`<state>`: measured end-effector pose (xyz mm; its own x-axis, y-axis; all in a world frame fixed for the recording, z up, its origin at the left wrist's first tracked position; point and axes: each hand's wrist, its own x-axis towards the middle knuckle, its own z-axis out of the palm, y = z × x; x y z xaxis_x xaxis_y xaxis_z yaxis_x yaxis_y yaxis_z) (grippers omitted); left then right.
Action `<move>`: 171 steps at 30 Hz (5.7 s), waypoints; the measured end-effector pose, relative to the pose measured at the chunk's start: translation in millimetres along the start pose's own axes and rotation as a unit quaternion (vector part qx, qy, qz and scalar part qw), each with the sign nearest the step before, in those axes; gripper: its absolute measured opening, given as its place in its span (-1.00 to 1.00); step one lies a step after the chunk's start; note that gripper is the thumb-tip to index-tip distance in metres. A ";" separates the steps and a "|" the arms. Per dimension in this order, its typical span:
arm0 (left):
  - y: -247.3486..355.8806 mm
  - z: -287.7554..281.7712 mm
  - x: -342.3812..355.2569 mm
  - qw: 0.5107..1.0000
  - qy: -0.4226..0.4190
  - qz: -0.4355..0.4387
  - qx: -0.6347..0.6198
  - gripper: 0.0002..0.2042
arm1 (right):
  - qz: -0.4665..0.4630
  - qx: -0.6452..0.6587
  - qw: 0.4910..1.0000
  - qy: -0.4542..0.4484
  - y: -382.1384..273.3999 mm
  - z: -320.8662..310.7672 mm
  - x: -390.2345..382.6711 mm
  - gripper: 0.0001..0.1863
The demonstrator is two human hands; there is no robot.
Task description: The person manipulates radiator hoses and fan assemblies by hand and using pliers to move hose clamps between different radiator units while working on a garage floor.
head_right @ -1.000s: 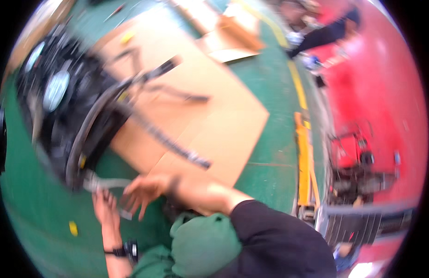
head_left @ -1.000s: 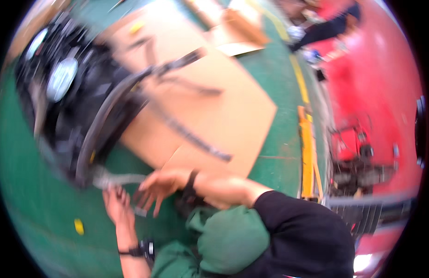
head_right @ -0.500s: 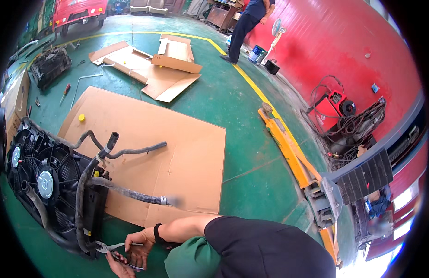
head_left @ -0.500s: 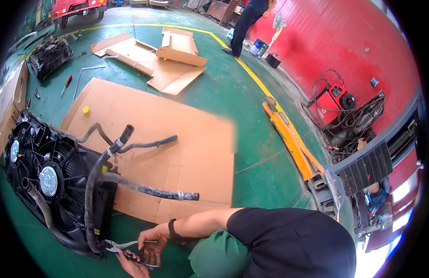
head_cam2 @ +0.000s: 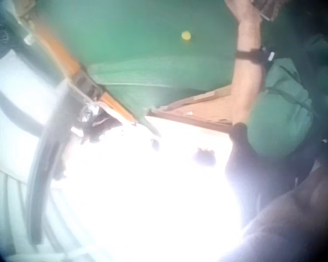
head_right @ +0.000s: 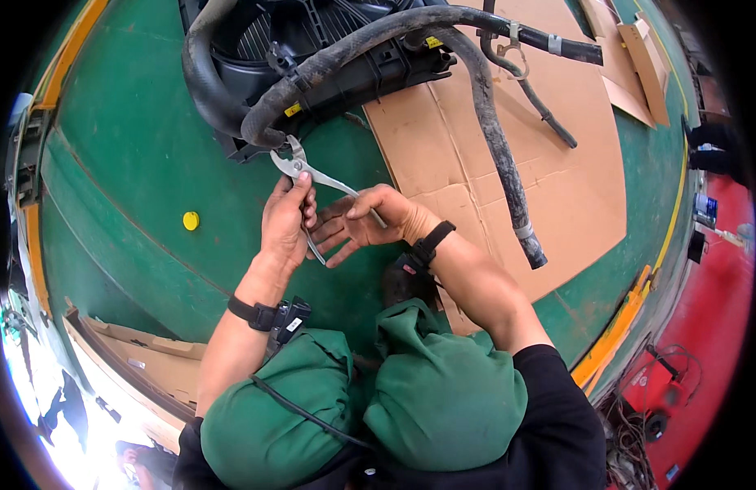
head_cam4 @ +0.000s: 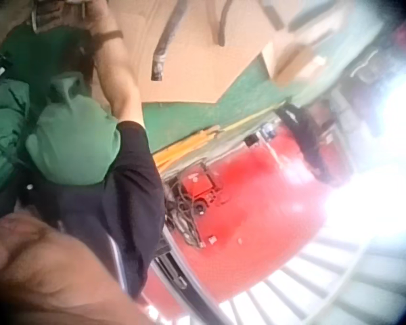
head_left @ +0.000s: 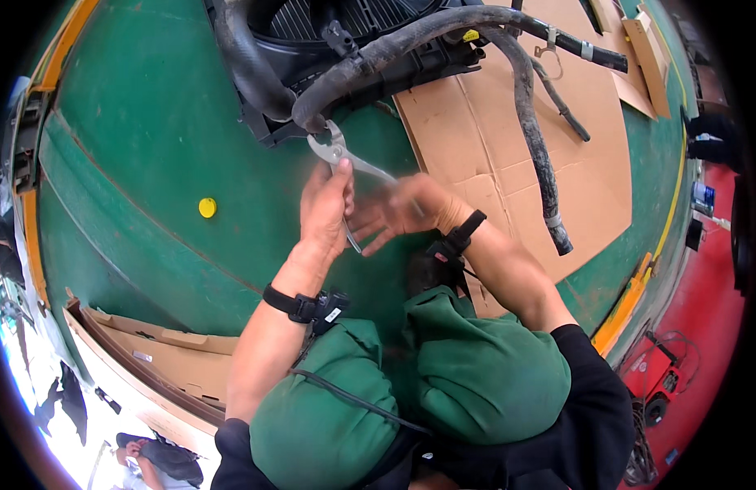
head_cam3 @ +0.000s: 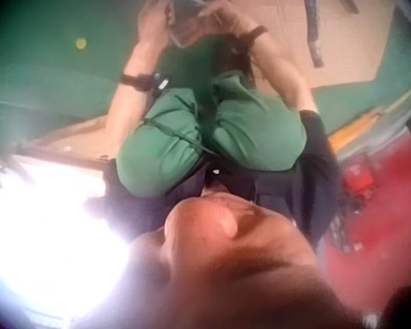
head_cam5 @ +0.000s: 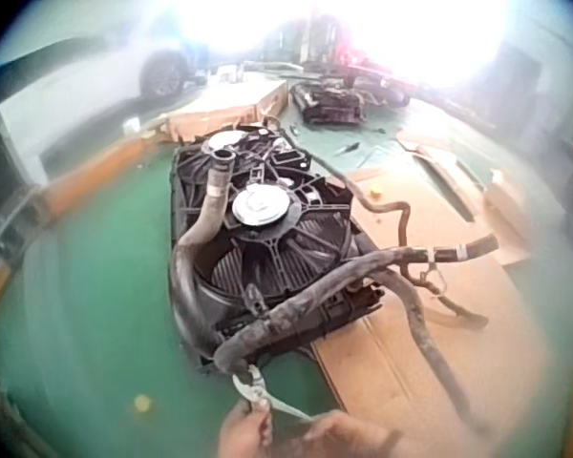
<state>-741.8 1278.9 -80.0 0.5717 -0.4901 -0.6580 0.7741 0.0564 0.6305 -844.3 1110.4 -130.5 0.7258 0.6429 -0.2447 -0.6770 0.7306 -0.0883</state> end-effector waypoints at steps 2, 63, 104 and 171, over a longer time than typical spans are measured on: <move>-4.0 3.6 -0.9 1.000 0.007 -0.005 0.010 -0.83 | -0.005 0.003 1.000 -0.008 1.6 -7.6 -4.0 -0.22; 7.4 -50.3 -7.9 0.996 -0.032 -0.035 0.082 -0.71 | -0.001 -0.005 0.979 0.203 12.4 58.2 -5.1 -0.42; 7.7 -264.4 47.0 0.681 0.319 0.418 0.509 -0.90 | -0.059 0.002 0.954 0.293 28.3 49.4 -25.6 -0.47; 130.8 56.3 -7.3 0.752 -0.043 0.379 0.538 -0.77 | -0.447 -0.320 0.764 0.337 -103.1 149.1 -3.0 -0.69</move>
<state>-660.0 1240.9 30.5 0.6817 -0.7293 0.0575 -0.4598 -0.3660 0.8091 -758.5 1067.5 23.3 0.8511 -0.4704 -0.2330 -0.0248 0.4073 -0.9130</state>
